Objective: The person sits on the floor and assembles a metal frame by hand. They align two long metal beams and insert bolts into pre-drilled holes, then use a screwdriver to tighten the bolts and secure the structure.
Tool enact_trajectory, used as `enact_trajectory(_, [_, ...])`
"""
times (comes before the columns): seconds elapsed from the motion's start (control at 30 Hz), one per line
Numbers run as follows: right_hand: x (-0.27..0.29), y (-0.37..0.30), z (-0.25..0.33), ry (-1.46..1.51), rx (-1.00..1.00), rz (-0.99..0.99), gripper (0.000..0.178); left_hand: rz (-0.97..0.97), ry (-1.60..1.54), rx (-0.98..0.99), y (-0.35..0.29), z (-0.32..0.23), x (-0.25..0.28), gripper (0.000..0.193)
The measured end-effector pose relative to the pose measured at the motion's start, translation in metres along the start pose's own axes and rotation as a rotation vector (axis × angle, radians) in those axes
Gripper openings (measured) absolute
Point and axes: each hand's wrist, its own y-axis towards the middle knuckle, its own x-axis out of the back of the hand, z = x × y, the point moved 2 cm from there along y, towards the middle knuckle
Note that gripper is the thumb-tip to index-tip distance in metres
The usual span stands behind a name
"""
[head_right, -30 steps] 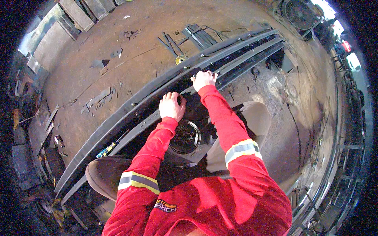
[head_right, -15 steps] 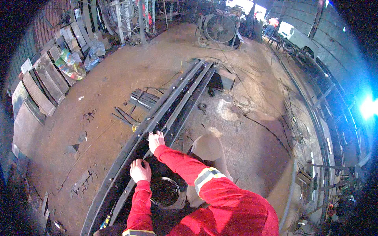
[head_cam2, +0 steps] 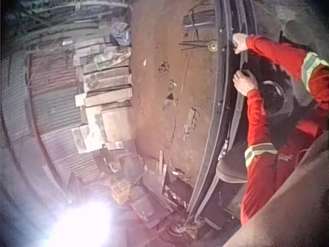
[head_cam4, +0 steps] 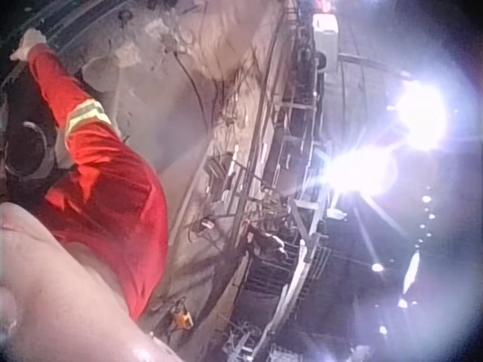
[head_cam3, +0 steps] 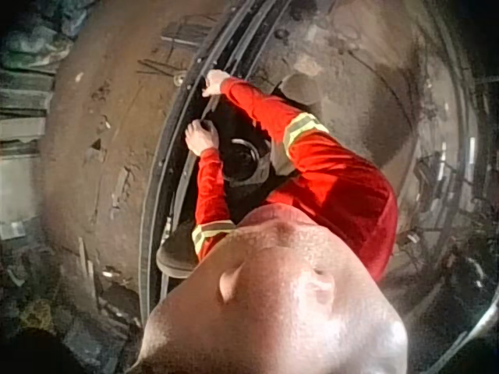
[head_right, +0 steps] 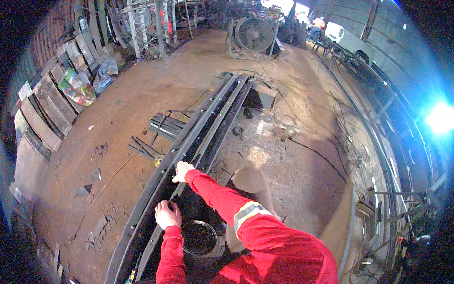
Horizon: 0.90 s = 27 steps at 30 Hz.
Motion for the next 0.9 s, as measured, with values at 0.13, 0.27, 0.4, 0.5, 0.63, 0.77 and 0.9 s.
enact_trajectory(0.13, [-0.02,-0.019,0.011,-0.249,0.039,-0.328,0.03,-0.006,0.019,-0.011,0.0,0.0,0.003,0.018])
enact_trajectory(0.27, [-0.033,-0.043,0.018,-0.418,0.2,-0.526,0.026,-0.026,-0.018,-0.013,0.001,0.004,0.002,0.018])
enact_trajectory(0.4, [-0.034,-0.043,0.019,-0.417,0.241,-0.539,0.022,-0.036,-0.013,-0.023,-0.001,0.006,0.0,0.017])
enact_trajectory(0.5, [-0.039,-0.037,0.013,-0.41,0.24,-0.54,0.019,-0.056,0.003,-0.049,-0.002,0.004,-0.001,0.017])
enact_trajectory(0.63, [-0.045,-0.029,0.01,-0.346,0.212,-0.57,0.033,-0.021,-0.003,-0.015,-0.001,0.006,-0.001,0.02])
enact_trajectory(0.77, [-0.043,-0.029,0.003,-0.324,0.321,-0.605,0.02,-0.021,0.003,-0.021,-0.001,0.003,-0.002,0.02])
enact_trajectory(0.9, [-0.027,-0.026,0.008,-0.295,0.306,-0.389,0.024,-0.02,-0.018,-0.02,0.001,0.002,-0.001,0.02])
